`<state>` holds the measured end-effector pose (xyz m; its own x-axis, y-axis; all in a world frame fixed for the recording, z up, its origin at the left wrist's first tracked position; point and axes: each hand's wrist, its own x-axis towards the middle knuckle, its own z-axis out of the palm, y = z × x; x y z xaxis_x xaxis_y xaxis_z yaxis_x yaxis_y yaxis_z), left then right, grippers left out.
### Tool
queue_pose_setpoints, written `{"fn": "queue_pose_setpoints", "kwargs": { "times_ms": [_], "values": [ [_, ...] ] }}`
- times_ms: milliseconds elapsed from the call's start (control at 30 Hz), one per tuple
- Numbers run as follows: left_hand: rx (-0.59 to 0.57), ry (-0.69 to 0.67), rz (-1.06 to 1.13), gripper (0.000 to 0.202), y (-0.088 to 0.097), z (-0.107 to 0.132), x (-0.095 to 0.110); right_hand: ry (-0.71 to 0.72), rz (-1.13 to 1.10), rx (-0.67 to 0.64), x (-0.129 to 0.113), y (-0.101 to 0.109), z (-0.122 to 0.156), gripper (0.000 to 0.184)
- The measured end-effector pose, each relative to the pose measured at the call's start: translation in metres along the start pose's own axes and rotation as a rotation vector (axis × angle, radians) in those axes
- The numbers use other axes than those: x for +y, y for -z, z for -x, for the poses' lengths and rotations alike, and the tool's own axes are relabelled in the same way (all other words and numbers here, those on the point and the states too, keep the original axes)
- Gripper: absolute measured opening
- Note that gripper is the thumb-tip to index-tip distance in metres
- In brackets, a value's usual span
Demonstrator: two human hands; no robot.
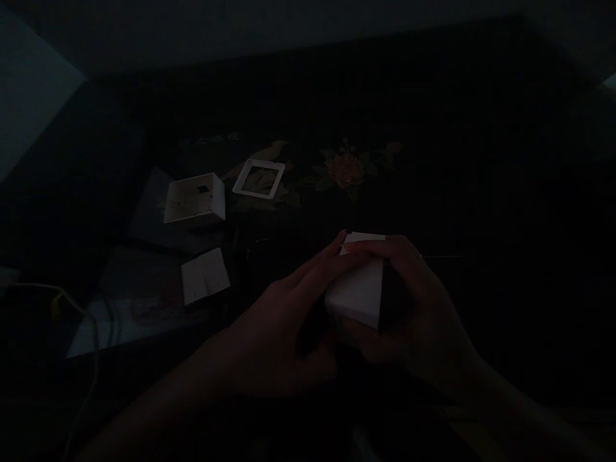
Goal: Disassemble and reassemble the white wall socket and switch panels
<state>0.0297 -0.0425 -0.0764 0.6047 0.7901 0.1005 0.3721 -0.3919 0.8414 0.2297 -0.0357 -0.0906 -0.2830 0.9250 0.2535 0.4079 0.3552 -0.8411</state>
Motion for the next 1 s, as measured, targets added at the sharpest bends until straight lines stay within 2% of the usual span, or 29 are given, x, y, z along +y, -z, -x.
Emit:
{"fn": "queue_pose_setpoints", "kwargs": {
  "times_ms": [333, 800, 1000],
  "values": [
    [-0.015, -0.02, -0.018, 0.09, -0.005, -0.002, 0.001, -0.016, 0.034, -0.037, -0.003, -0.001, -0.001, 0.057],
    [0.084, -0.015, 0.028, 0.089, -0.009, -0.001, 0.002, -0.03, 0.064, -0.023, -0.005, -0.001, -0.002, 0.056],
    [-0.066, 0.051, 0.059, 0.09, 0.006, 0.001, 0.005, -0.035, 0.031, -0.018, -0.004, 0.0, -0.002, 0.052]
  ]
}}
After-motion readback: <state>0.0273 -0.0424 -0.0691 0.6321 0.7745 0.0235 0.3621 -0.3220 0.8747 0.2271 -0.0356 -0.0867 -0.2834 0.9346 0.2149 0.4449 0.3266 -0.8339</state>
